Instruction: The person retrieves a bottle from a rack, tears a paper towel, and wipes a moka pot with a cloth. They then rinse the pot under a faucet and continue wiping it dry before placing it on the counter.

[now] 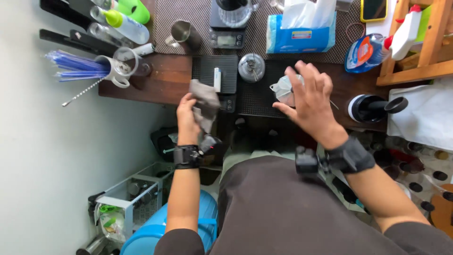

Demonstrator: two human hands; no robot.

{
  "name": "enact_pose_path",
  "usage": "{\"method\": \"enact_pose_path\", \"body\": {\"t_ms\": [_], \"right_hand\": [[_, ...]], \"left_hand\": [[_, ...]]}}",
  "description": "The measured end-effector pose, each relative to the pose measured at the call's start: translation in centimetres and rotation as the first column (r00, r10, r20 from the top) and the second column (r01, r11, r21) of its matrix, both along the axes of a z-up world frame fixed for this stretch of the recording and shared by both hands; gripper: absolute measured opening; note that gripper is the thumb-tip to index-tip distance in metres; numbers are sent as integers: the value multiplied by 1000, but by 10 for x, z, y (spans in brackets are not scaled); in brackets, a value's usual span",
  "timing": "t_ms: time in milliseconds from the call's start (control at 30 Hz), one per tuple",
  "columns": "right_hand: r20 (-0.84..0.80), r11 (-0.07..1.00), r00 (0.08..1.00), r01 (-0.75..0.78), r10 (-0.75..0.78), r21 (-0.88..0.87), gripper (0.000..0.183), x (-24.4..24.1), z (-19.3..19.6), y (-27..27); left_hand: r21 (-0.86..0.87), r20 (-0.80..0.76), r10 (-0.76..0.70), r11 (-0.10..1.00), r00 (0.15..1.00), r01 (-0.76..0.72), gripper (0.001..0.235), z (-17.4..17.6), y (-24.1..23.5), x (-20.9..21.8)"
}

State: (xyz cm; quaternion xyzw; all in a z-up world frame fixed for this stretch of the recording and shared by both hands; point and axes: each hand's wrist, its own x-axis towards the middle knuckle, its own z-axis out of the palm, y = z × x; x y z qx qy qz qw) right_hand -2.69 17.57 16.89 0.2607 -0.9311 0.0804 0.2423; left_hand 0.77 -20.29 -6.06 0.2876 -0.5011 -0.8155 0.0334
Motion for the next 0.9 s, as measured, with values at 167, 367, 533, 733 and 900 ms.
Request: {"method": "enact_pose_path", "body": {"t_ms": [167, 367, 533, 733, 900], "right_hand": [[652, 760, 672, 202, 351, -618, 25, 15, -37, -36], [817, 480, 140, 749, 559, -457, 30, 3, -138, -92], [676, 72, 143, 957, 723, -280, 39, 6, -184, -115], [634, -207, 370, 925, 679, -318, 37, 7, -205, -125], [779, 62, 297, 917, 552, -393, 32, 10, -215, -132]], "left_hand": [[88, -1, 97, 991, 995, -96, 29, -15, -83, -35], [139, -23, -46, 989, 999, 49, 27, -74, -164, -92], [-331, 19, -133, 934, 991, 132, 24, -73, -185, -101], [-929, 19, -58, 369, 998, 39, 31, 60, -99, -74], [-907, 58, -461, 347, 886, 240, 33, 65, -32, -52]]}}
